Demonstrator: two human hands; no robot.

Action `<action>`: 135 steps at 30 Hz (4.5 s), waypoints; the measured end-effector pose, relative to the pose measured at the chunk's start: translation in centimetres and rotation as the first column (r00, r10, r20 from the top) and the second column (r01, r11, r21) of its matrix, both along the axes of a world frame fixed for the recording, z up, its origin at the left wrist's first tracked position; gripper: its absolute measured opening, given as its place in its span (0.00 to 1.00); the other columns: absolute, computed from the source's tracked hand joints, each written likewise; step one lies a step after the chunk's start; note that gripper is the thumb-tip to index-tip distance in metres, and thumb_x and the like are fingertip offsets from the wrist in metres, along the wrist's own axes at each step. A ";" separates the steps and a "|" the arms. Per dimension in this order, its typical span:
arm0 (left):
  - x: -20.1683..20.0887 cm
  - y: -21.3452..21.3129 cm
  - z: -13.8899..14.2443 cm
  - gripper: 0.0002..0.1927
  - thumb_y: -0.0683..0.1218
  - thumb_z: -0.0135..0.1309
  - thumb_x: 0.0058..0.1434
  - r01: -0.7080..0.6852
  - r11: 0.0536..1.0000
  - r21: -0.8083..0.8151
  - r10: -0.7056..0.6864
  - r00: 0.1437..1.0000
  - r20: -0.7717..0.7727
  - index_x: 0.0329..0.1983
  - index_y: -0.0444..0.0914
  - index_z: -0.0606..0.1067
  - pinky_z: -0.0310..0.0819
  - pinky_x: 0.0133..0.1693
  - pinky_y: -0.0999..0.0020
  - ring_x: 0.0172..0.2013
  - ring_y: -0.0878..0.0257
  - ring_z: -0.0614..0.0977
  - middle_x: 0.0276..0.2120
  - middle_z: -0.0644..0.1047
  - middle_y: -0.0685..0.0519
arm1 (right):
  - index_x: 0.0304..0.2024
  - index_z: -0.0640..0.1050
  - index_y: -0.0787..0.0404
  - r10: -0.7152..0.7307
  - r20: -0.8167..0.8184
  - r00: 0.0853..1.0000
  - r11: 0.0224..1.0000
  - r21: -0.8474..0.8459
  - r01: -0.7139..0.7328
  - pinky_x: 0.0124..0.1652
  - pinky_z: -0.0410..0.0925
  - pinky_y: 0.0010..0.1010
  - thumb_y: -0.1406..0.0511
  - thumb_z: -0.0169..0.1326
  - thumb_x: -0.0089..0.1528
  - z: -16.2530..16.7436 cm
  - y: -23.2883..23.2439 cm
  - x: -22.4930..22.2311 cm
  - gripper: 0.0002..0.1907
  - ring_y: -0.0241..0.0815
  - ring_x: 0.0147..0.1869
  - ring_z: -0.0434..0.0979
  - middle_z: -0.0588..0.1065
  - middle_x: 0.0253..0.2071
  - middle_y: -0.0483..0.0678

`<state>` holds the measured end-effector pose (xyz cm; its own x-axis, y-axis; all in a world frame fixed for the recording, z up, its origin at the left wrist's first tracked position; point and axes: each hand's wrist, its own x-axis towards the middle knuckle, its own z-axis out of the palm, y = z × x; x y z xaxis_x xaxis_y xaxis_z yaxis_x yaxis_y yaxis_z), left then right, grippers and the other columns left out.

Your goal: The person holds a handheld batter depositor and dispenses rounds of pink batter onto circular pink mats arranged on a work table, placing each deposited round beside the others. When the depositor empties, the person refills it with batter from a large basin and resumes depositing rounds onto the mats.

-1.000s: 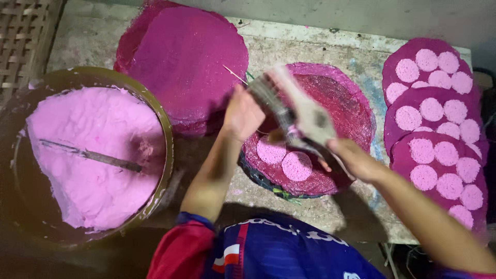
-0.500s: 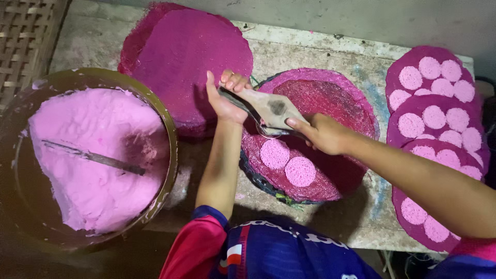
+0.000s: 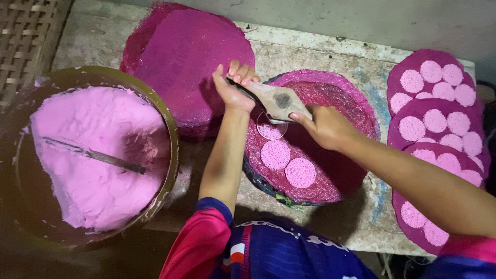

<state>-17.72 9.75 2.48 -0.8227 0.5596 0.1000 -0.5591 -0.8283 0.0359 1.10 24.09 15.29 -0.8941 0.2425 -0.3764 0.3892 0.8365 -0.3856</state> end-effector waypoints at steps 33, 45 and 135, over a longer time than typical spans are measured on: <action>0.9 -3.9 1.8 0.28 0.62 0.31 0.71 -0.099 0.897 -0.431 0.048 0.991 -0.127 0.38 0.38 0.74 0.72 0.47 0.53 0.37 0.54 0.79 0.34 0.76 0.47 | 0.42 0.79 0.67 -0.012 -0.377 0.926 0.979 -0.192 -0.066 0.33 0.68 0.44 0.46 0.46 0.69 -1.8 0.3 2.6 0.29 0.51 0.28 0.75 0.74 0.26 0.60; 12.8 -0.9 -1.2 0.61 0.53 0.74 0.42 -0.848 -0.252 -0.467 -0.760 0.472 -0.447 0.74 0.39 0.51 0.57 0.62 0.43 0.64 0.41 0.62 0.64 0.62 0.39 | 0.41 0.75 0.64 -0.477 -0.603 0.639 0.831 -0.547 0.104 0.25 0.58 0.26 0.37 0.37 0.69 -5.1 4.2 15.4 0.38 0.31 0.25 0.65 0.69 0.24 0.40; 9.4 -56.5 -3.0 0.11 0.44 0.48 0.73 -0.584 -0.406 -0.703 0.365 0.602 -0.711 0.53 0.38 0.77 0.73 0.50 0.55 0.48 0.56 0.80 0.45 0.79 0.50 | 0.62 0.74 0.52 0.876 -0.119 0.468 0.479 0.331 -0.813 0.32 0.71 0.51 0.65 0.47 0.65 0.9 -43.3 -14.9 0.22 0.59 0.32 0.81 0.78 0.28 0.57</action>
<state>-8.35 -46.73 -0.52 -0.8762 -0.4436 0.1883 0.1280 0.1626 0.9784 -13.79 -19.23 16.22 -0.7463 -0.6446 -0.1660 -0.6314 0.7645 -0.1303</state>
